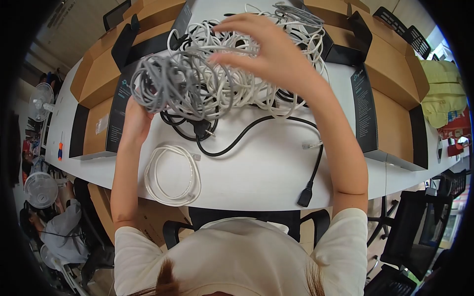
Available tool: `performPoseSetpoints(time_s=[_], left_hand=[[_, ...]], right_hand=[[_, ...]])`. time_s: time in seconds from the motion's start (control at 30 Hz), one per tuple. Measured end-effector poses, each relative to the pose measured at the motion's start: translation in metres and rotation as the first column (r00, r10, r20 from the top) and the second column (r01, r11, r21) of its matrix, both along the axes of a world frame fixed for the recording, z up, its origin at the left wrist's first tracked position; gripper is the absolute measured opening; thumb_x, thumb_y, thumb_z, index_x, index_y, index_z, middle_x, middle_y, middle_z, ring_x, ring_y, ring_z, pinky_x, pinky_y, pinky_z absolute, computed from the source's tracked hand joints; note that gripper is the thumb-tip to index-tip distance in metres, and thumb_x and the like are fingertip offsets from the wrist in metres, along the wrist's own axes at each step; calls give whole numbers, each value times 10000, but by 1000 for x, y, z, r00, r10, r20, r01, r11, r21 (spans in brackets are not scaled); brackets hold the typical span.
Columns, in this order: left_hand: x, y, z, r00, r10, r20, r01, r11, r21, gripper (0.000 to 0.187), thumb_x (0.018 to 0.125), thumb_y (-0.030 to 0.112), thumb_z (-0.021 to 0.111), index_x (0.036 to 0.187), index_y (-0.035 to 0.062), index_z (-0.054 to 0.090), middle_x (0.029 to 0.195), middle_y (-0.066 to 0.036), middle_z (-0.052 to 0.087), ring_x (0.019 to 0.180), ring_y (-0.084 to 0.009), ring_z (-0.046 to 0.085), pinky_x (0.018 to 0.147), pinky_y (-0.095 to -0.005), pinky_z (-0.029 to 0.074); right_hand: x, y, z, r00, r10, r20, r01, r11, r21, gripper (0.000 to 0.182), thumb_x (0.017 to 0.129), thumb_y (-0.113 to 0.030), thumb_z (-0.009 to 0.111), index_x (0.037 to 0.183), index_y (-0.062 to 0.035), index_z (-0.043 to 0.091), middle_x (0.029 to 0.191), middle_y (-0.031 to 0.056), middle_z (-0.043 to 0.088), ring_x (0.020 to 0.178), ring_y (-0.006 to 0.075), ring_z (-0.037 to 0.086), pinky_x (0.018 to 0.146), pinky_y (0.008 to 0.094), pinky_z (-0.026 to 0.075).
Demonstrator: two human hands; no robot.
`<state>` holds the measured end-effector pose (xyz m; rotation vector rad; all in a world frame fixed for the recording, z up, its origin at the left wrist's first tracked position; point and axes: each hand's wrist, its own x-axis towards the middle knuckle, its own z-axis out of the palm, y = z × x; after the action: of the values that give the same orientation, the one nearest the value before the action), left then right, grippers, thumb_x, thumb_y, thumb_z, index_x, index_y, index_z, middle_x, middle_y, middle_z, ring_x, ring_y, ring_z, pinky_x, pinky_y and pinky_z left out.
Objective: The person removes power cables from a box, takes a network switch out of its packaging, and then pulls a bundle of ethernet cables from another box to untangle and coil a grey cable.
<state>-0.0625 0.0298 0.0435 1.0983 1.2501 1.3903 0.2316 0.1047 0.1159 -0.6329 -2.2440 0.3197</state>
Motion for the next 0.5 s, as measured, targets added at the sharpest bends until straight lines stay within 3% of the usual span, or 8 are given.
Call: performPoseSetpoints(time_s=[0.03,0.1,0.2,0.3,0.37,0.43,0.47,0.5], left_hand=[[-5,2,-5,990,-91,-110,91,996,-9,327,1023,288,375,1138,52,570,953,-16,619,813,-45,598,674,-164,469],[29,-4,13,999,-52,-10,53,998,30,344,1023,308,379,1163,48,556,942,-12,612,782,-53,598,676,-169,474],[36,-2,20,998,-54,-22,57,990,131,391,1019,348,385,1218,39,519,1050,-62,619,749,-80,625,642,-200,517],[31,0,33,1000,3,4,-4,979,204,424,1013,371,385,1211,16,509,1194,-132,591,795,-109,651,669,-246,563],[2,2,33,997,64,-52,-47,961,272,411,1008,360,407,1201,14,514,1157,-116,591,796,-136,657,716,-265,570],[-20,1,44,982,191,-10,-175,920,350,385,1003,343,427,1186,19,527,1106,-89,602,803,-139,658,732,-276,573],[-29,2,48,952,295,86,-305,877,370,366,1002,329,435,1177,24,535,1071,-72,611,815,-137,659,737,-278,574],[-42,-1,47,942,335,20,-313,854,416,360,1000,325,440,1172,24,539,1058,-68,615,830,-141,660,747,-282,575]], right_hand=[[-10,-10,-6,999,38,20,-39,999,23,575,745,-320,755,1246,-102,577,1224,68,586,1166,231,525,1004,394,367],[-26,-22,-21,991,115,62,-119,991,66,685,676,-315,800,1277,-116,540,1223,62,585,1167,233,522,1036,412,326],[-28,-25,-18,990,-37,138,15,988,154,768,607,-346,810,1279,-136,500,1124,70,599,1072,284,544,1058,500,245],[-24,-22,-14,994,-87,65,79,990,113,528,620,-213,764,1106,-130,574,965,13,608,948,208,564,979,447,305],[-19,-12,-16,985,-163,49,154,975,163,402,632,-181,753,993,-132,583,845,-36,583,851,153,552,901,395,326],[-1,13,-19,979,-204,11,203,979,34,450,654,-173,736,1078,-141,586,949,-7,608,942,176,557,944,447,325],[8,23,-19,979,-204,-27,205,979,-2,432,671,-161,732,1078,-129,592,958,-4,608,942,164,555,926,419,342],[17,32,-19,976,-206,-66,204,978,-37,413,688,-150,729,1078,-116,599,967,-1,608,943,152,552,909,390,359]])
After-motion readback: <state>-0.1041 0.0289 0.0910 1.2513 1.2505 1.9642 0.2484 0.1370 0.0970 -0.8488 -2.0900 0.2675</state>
